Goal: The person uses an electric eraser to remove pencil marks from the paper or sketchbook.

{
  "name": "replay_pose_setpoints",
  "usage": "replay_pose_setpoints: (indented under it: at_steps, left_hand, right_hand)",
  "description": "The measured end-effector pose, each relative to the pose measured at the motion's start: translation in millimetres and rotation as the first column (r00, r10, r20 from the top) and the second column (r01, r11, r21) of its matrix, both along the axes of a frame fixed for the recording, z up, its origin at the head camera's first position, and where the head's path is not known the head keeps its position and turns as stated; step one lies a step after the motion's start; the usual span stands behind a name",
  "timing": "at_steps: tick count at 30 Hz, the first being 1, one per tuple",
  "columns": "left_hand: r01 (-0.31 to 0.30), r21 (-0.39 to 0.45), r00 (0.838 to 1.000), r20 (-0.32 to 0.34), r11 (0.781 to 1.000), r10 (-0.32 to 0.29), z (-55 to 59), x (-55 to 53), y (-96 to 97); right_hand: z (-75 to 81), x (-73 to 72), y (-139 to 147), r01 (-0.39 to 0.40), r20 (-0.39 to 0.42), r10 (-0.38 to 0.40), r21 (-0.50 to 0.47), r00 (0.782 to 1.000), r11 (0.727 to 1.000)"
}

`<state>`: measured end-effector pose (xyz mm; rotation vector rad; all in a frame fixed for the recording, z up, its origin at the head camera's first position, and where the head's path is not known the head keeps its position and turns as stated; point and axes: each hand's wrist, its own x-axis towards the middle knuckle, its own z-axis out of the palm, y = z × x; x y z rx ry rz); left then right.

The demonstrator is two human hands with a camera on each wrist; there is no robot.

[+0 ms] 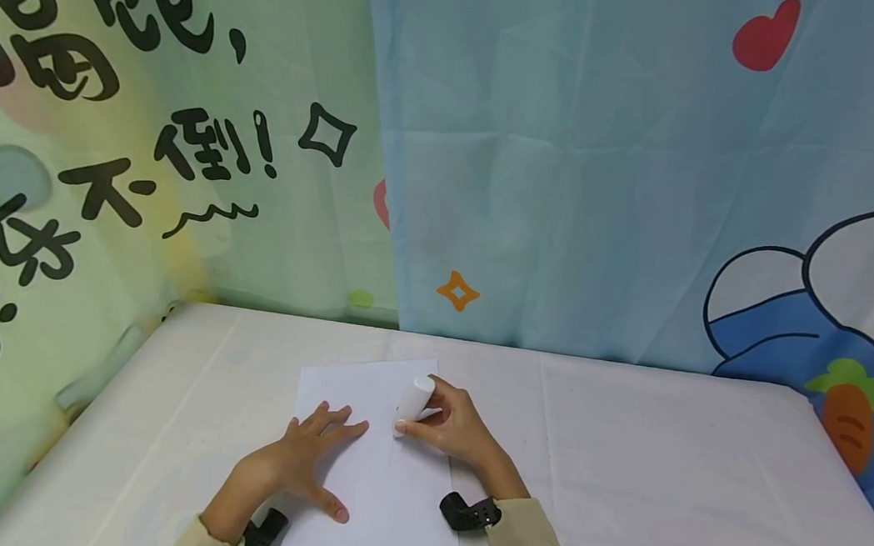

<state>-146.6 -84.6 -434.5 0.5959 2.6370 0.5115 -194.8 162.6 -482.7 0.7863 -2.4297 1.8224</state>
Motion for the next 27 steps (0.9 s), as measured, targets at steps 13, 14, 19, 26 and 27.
replay_pose_setpoints:
  at_steps: [13, 14, 19, 26, 27]
  left_hand:
    - [-0.003, -0.001, 1.0, 0.003, 1.0, 0.003, -1.5, -0.3, -0.4]
    - [-0.003, -0.003, 1.0, 0.002, 1.0, 0.004, -1.5, -0.5, -0.4]
    - [-0.004, -0.008, 1.0, 0.0, 1.0, 0.004, -0.9, -0.8, 0.0]
    - [-0.001, -0.001, 1.0, 0.004, 1.0, 0.001, -1.6, -0.5, -0.4]
    - [-0.001, -0.003, 1.0, 0.002, 1.0, 0.001, -1.9, -0.8, -0.4]
  right_hand:
    - [-1.4, -0.8, 0.1, -0.007, 0.011, 0.007, -0.002, 1.0, 1.0]
    - [-1.5, -0.7, 0.1, -0.01, 0.006, 0.01, -0.002, 1.0, 1.0]
    - [-1.4, -0.9, 0.3, -0.026, -0.007, 0.026, -0.013, 1.0, 1.0]
    - [-1.4, -1.3, 1.2, -0.058, -0.01, 0.058, -0.032, 0.998, 0.998]
    - [-1.4, -1.2, 1.2, -0.058, -0.013, 0.058, -0.03, 0.998, 0.998]
